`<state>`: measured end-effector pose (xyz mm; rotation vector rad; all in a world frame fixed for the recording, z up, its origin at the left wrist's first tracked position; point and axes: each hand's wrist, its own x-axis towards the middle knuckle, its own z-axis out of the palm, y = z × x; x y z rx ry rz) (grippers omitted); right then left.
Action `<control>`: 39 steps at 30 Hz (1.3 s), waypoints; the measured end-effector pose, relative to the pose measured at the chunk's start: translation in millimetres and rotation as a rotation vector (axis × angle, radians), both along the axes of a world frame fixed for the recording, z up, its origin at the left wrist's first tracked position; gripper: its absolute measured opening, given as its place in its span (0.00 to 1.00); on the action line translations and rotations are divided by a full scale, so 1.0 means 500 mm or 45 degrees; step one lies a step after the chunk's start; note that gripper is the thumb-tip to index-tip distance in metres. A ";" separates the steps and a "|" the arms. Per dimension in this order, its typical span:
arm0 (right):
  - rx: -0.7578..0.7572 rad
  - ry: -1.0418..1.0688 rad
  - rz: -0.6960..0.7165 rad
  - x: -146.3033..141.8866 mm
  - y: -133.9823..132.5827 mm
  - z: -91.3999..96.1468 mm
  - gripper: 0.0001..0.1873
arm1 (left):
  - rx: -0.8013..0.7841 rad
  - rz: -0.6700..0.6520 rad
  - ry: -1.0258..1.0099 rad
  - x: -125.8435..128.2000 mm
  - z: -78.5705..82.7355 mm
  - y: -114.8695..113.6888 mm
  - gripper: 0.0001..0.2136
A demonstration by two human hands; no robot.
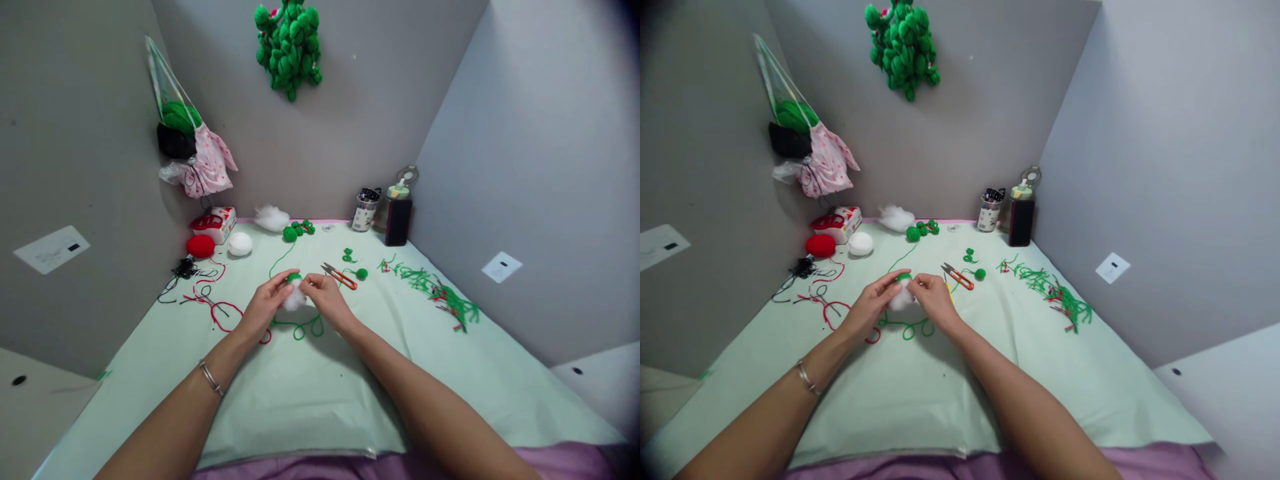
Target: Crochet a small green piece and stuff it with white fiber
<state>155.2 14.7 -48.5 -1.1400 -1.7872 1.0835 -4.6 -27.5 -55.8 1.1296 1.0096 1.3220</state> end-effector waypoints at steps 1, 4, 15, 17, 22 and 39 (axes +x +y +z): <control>0.009 -0.010 0.004 0.001 0.000 0.002 0.14 | 0.003 -0.007 0.006 0.000 0.001 0.000 0.21; 0.049 -0.079 -0.001 0.003 -0.004 0.005 0.14 | 0.012 -0.022 0.035 -0.001 -0.004 0.005 0.17; 0.177 -0.226 0.093 -0.018 -0.056 0.022 0.11 | 0.029 0.153 0.246 -0.010 -0.046 0.024 0.14; 0.161 -0.197 0.101 -0.023 -0.054 0.019 0.10 | 0.027 0.198 0.251 -0.006 -0.046 0.024 0.15; 0.059 -0.090 0.093 -0.028 -0.025 0.002 0.18 | 0.037 0.223 0.236 0.005 -0.044 0.018 0.15; 0.192 -0.164 0.177 0.002 -0.022 0.007 0.12 | -0.042 0.051 0.121 -0.008 -0.034 0.018 0.14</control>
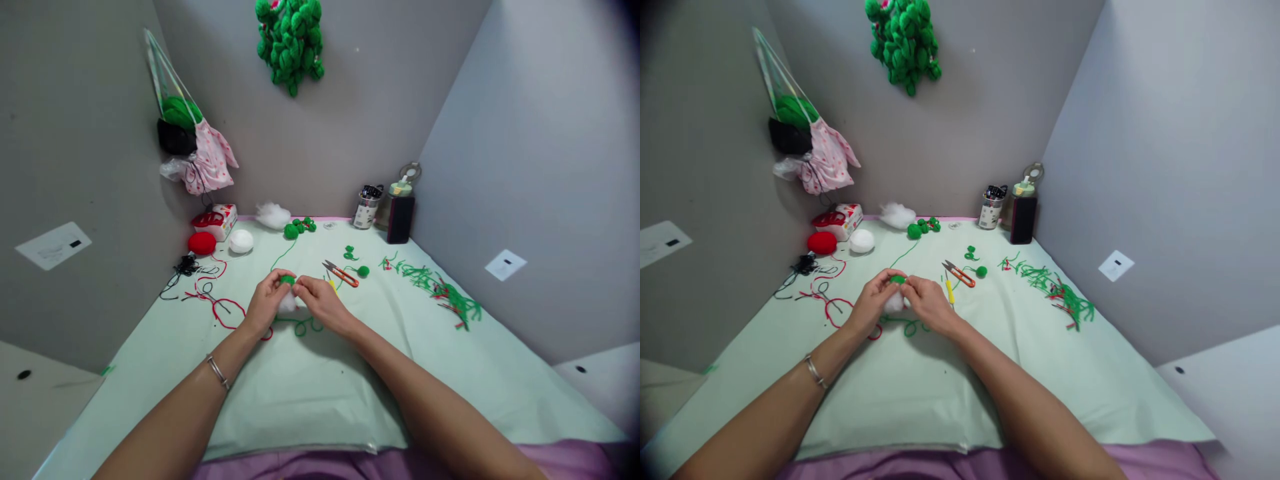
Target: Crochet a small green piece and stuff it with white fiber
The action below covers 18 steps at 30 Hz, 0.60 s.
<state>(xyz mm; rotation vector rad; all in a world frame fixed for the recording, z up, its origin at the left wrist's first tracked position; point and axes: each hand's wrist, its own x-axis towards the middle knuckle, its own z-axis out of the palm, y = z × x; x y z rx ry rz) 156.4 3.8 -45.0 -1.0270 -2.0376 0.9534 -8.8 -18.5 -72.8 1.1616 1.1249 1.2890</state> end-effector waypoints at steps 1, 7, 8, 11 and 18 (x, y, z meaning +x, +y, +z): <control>0.009 -0.010 0.040 -0.001 -0.004 0.002 0.09 | -0.021 0.024 -0.009 0.000 -0.003 0.003 0.14; 0.033 -0.051 0.002 -0.010 -0.009 0.004 0.05 | -0.134 0.060 -0.100 0.009 -0.015 0.007 0.15; 0.029 -0.048 -0.042 -0.011 -0.008 0.002 0.06 | -0.142 0.050 -0.120 0.012 -0.013 0.005 0.15; -0.009 -0.019 -0.161 -0.014 -0.001 -0.007 0.09 | -0.130 0.015 -0.184 0.019 -0.004 -0.004 0.15; -0.150 0.104 -0.180 -0.007 0.022 -0.012 0.11 | -0.020 -0.118 -0.268 0.020 0.021 -0.015 0.13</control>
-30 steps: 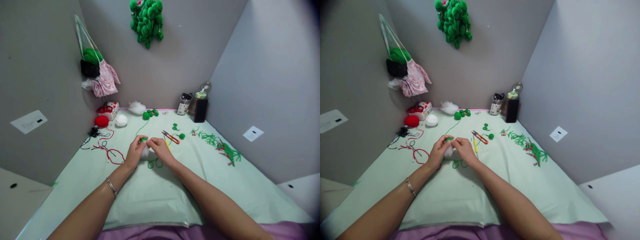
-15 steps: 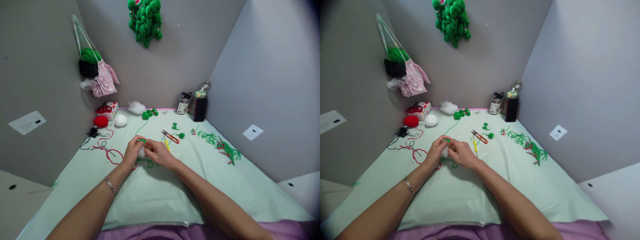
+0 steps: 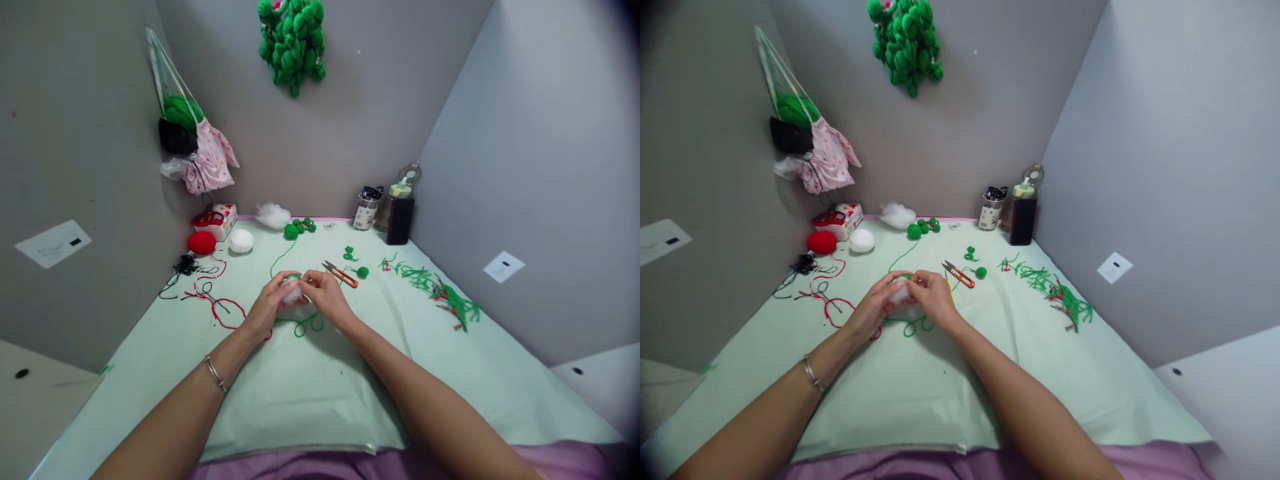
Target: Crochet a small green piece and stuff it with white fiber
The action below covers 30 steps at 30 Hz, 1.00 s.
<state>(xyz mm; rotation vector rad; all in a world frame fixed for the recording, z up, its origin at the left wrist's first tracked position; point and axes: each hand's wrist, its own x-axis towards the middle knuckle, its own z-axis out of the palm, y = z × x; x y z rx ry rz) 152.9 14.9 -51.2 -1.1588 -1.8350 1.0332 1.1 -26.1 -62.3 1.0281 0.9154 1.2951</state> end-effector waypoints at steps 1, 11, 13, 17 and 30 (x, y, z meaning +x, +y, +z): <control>-0.003 0.010 0.013 0.003 0.003 0.002 0.11 | 0.007 -0.020 0.007 -0.002 -0.001 0.001 0.14; 0.140 -0.119 0.139 0.000 -0.038 0.026 0.12 | -0.074 0.101 0.142 -0.014 -0.030 0.017 0.15; 0.172 -0.146 0.162 -0.010 -0.053 0.025 0.09 | -0.103 0.152 0.164 -0.013 -0.031 0.016 0.15; 0.197 -0.156 0.171 -0.015 -0.054 0.020 0.08 | -0.137 0.215 0.168 -0.011 -0.027 0.018 0.16; 0.213 0.137 0.209 0.012 -0.020 0.037 0.07 | -0.210 0.153 0.059 -0.011 -0.005 0.010 0.15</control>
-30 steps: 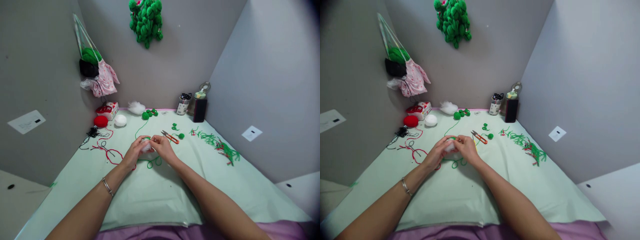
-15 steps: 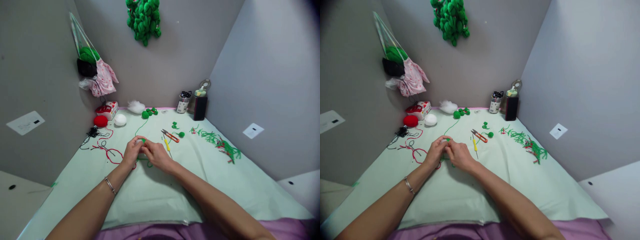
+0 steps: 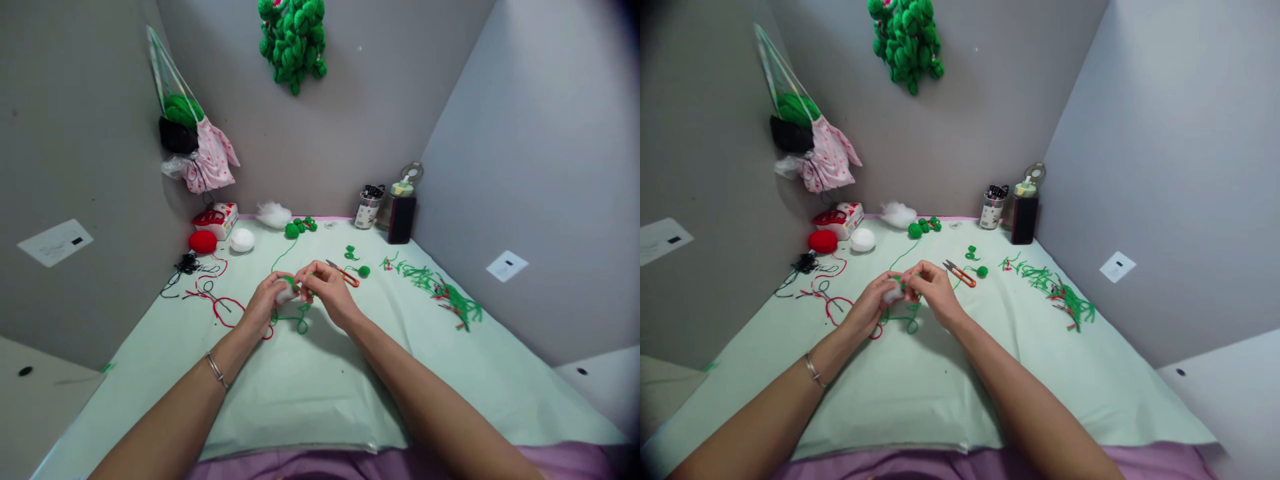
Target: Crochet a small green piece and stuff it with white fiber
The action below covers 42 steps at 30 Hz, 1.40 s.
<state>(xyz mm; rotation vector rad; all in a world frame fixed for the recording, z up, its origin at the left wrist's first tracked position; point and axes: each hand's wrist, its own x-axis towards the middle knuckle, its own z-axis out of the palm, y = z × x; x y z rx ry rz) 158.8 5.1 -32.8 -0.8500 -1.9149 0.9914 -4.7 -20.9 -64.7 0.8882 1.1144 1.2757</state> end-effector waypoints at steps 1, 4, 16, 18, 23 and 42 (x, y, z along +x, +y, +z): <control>0.008 -0.009 -0.027 0.001 0.002 -0.004 0.03 | -0.005 0.007 -0.003 0.000 -0.001 0.001 0.15; 0.086 -0.082 -0.100 0.003 0.006 -0.013 0.09 | -0.006 0.036 -0.004 0.001 -0.006 0.003 0.16; 0.051 -0.318 -0.155 0.000 0.015 -0.024 0.06 | 0.029 -0.067 -0.103 0.012 -0.014 -0.002 0.15; -0.014 -0.316 -0.173 0.001 0.020 -0.025 0.08 | 0.052 -0.104 -0.132 0.013 -0.010 -0.004 0.14; -0.119 -0.294 -0.213 0.006 0.031 -0.022 0.11 | 0.084 -0.220 -0.145 0.013 0.000 -0.010 0.11; -0.126 -0.250 -0.143 -0.015 0.009 -0.043 0.09 | 0.012 -0.036 -0.076 0.013 -0.016 -0.001 0.14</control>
